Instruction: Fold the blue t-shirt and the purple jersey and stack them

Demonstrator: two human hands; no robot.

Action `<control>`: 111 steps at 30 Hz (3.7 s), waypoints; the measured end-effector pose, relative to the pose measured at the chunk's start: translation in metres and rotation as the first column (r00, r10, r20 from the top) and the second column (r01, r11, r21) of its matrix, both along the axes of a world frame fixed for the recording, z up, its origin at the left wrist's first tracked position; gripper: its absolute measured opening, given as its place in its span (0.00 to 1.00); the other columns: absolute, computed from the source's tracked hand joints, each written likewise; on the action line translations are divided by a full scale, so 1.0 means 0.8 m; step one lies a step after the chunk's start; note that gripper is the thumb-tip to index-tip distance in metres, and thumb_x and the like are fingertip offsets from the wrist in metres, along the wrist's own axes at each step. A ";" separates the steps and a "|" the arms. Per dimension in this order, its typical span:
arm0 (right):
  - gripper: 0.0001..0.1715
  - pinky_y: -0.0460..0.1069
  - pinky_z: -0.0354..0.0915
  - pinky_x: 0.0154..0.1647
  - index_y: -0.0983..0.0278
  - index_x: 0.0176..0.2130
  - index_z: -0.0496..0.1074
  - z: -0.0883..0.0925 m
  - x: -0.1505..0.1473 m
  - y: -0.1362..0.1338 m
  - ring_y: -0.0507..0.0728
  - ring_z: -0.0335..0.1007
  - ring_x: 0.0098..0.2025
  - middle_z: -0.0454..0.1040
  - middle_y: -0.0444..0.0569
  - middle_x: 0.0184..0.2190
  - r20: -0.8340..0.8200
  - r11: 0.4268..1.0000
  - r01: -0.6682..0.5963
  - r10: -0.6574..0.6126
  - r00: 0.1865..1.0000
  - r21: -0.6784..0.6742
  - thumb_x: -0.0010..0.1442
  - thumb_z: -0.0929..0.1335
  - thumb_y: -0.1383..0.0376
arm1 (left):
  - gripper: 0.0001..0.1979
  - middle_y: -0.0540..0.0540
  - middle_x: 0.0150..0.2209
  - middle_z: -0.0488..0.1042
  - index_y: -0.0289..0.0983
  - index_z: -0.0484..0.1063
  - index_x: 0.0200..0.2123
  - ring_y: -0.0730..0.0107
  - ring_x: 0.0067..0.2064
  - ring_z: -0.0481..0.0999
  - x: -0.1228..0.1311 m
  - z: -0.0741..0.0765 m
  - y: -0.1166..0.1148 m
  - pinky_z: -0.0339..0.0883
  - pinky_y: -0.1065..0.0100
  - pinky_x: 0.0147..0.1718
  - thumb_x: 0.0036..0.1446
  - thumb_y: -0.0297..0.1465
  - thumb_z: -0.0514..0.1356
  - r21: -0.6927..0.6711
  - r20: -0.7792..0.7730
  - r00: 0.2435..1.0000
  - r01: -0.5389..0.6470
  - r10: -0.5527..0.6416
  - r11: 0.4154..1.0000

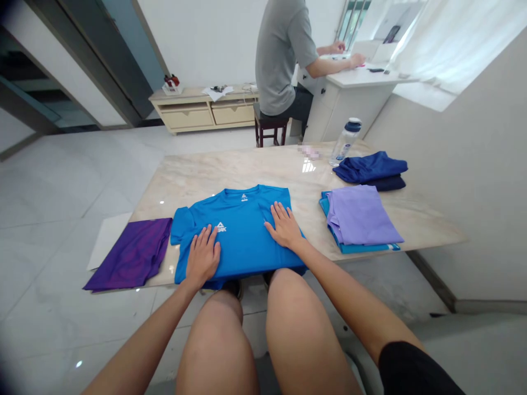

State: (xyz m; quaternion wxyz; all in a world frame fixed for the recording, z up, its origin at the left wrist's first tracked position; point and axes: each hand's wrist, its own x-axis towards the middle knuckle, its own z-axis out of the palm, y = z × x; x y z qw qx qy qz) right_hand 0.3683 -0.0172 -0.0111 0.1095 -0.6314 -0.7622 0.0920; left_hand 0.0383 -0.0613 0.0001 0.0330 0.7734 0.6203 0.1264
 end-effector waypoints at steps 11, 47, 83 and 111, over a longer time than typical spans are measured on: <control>0.46 0.67 0.40 0.83 0.67 0.80 0.57 -0.010 0.046 -0.003 0.69 0.40 0.84 0.50 0.57 0.82 0.057 0.998 -0.028 0.024 0.998 0.062 0.77 0.58 0.45 | 0.32 0.36 0.81 0.54 0.38 0.61 0.79 0.47 0.82 0.51 0.041 -0.001 -0.022 0.44 0.40 0.79 0.76 0.37 0.48 -0.079 -0.024 0.998 -0.066 0.065 0.995; 0.44 0.69 0.48 0.81 0.67 0.78 0.62 -0.023 0.069 -0.017 0.71 0.48 0.82 0.55 0.59 0.80 0.032 0.984 0.019 -0.025 0.999 0.176 0.76 0.56 0.47 | 0.08 0.40 0.45 0.83 0.39 0.70 0.49 0.58 0.47 0.84 -0.085 0.067 0.073 0.72 0.64 0.46 0.76 0.30 0.51 -0.203 0.190 0.762 -0.587 0.620 0.784; 0.15 0.60 0.72 0.54 0.63 0.47 0.82 0.048 0.076 -0.059 0.66 0.78 0.49 0.82 0.57 0.44 -0.047 0.989 -0.110 0.115 0.992 0.100 0.75 0.65 0.65 | 0.09 0.42 0.48 0.83 0.41 0.80 0.46 0.52 0.51 0.79 0.036 0.040 0.016 0.69 0.51 0.52 0.75 0.33 0.59 -0.022 0.068 0.961 0.269 -0.267 0.963; 0.16 0.64 0.63 0.60 0.63 0.49 0.78 0.035 0.097 0.083 0.71 0.66 0.57 0.73 0.62 0.54 -0.004 0.991 -0.114 0.115 0.993 0.069 0.77 0.64 0.57 | 0.08 0.41 0.47 0.80 0.40 0.78 0.43 0.51 0.54 0.77 0.032 0.008 0.195 0.66 0.50 0.59 0.71 0.36 0.59 -0.089 0.295 0.910 0.329 -0.290 0.940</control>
